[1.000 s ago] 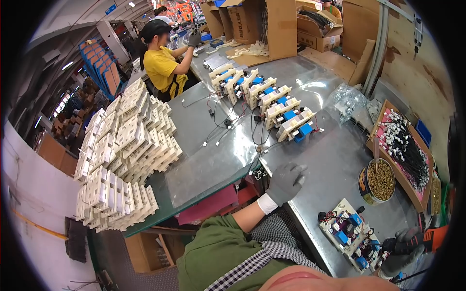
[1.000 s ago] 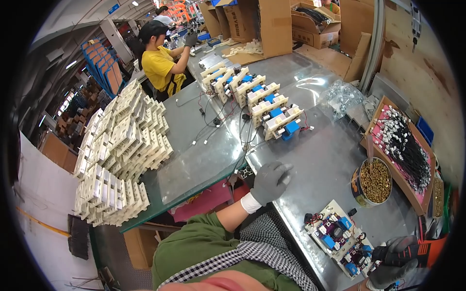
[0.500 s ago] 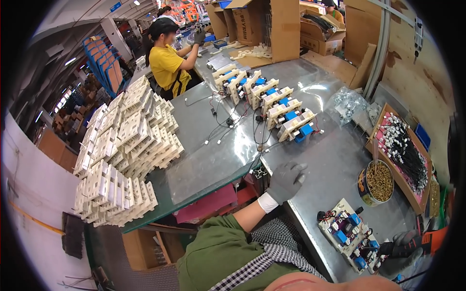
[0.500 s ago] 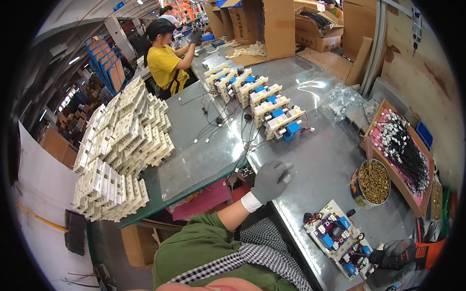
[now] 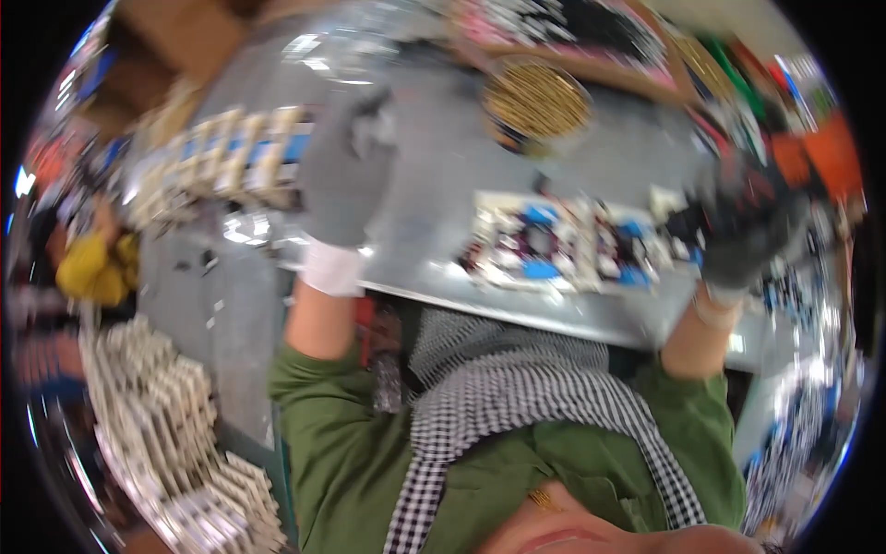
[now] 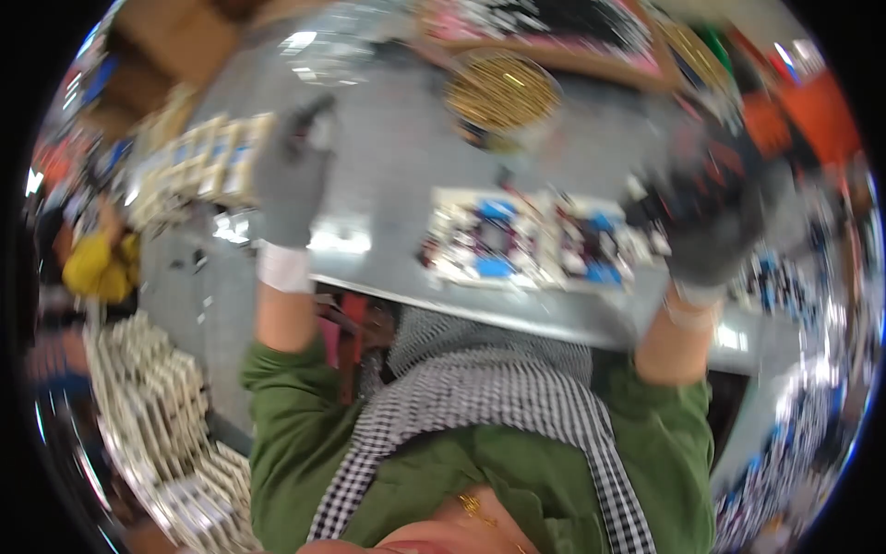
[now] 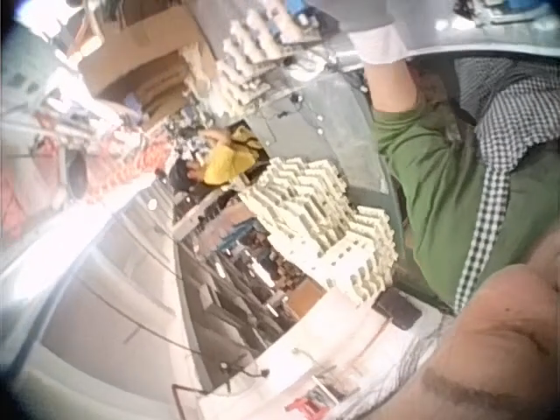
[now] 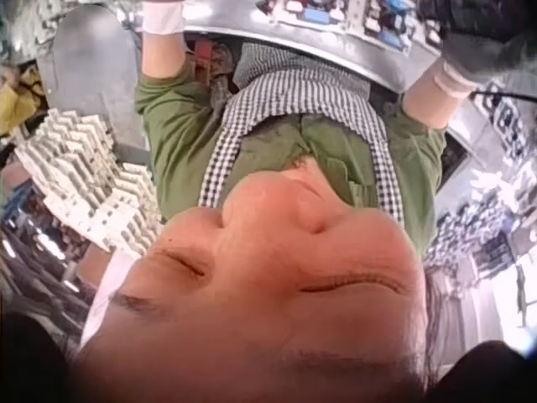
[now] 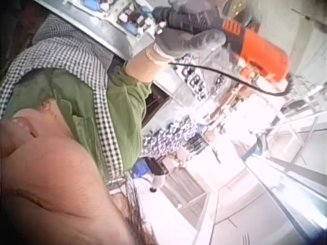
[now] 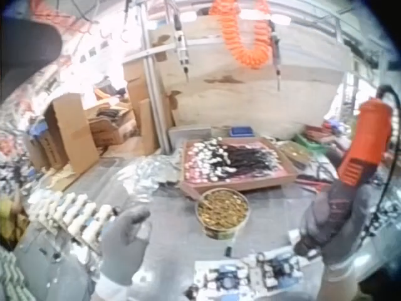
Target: Assembling electronic circuit boards by installing components and securing them with screws using an electric screwdriver.
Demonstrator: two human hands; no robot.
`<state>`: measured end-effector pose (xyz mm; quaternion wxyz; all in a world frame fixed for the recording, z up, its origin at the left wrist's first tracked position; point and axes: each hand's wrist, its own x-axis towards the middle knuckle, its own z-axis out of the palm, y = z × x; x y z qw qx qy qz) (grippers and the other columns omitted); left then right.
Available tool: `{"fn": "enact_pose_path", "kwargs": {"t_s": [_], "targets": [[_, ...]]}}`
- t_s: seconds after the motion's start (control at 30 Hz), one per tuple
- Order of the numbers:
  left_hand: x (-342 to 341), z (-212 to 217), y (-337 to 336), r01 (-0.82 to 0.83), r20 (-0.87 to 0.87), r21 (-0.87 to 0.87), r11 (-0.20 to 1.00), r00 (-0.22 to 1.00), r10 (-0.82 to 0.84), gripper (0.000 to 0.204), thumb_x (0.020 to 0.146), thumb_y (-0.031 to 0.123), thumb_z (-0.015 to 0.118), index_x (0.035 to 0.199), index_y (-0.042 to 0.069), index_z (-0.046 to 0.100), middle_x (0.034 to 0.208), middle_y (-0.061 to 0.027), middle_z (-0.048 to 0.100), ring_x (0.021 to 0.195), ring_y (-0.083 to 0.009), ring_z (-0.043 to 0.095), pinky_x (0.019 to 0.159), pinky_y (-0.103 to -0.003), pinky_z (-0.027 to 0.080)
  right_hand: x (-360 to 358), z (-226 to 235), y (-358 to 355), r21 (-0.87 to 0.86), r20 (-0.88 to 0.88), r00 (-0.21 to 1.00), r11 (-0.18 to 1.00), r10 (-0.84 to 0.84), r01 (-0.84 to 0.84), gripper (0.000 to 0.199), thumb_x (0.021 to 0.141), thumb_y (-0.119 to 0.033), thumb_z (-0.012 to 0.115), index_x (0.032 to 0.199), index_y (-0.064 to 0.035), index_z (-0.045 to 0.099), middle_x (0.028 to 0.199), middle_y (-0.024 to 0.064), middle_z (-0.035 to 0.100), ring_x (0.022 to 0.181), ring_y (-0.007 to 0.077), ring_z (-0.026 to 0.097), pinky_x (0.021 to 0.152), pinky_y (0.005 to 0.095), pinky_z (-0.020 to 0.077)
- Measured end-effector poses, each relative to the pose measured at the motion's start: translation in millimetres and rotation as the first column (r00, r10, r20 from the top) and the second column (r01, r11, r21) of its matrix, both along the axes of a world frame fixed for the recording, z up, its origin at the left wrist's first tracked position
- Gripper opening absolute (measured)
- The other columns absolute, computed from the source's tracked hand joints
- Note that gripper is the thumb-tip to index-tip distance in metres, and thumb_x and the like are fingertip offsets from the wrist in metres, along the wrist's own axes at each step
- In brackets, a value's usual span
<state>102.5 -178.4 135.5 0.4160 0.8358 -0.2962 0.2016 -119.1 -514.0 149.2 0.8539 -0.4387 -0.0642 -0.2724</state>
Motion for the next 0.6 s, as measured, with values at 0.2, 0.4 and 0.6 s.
{"fn": "enact_pose_path", "kwargs": {"t_s": [0.2, 0.4, 0.6], "targets": [[37, -17, -142, 0.525, 0.018, 0.117, 0.843, 0.848, -0.53, 0.032, 0.093, 0.013, 0.069, 0.124, 0.014, 0.072, 0.103, -0.0119, 0.074, 0.091, -0.0201, 0.071, 0.076, -0.031, 0.055, 7, 34, -11, -0.442, 0.051, 0.967, 0.863, -0.248, 0.244, 0.06, 0.098, -0.064, 0.046, 0.106, -0.0057, 0.059, 0.089, 0.0065, 0.061, 0.068, 0.0206, 0.053, 0.069, 0.0416, 0.046], [40, -46, -197, 0.259, 0.105, 0.823, 0.506, 0.806, -0.583, 0.023, 0.091, 0.017, 0.074, 0.113, 0.012, 0.075, 0.098, -0.0099, 0.075, 0.087, -0.0174, 0.072, 0.079, -0.029, 0.055, 9, 54, 31, -0.616, 0.203, 0.818, 0.58, -0.538, 0.534, 0.09, 0.091, -0.063, 0.066, 0.141, 0.0078, 0.042, 0.072, 0.0075, 0.062, 0.058, 0.0164, 0.062, 0.058, 0.0307, 0.057], [44, -46, -193, 0.315, 0.027, 0.624, 0.715, 0.906, -0.423, 0.013, 0.084, 0.019, 0.073, 0.094, 0.013, 0.074, 0.096, -0.0112, 0.074, 0.096, -0.0307, 0.069, 0.087, -0.042, 0.052, 11, 52, 18, -0.636, 0.255, 0.821, 0.551, -0.511, 0.54, 0.084, 0.093, -0.058, 0.065, 0.139, 0.0081, 0.044, 0.069, 0.0069, 0.062, 0.055, 0.016, 0.062, 0.056, 0.0324, 0.0579]]}}
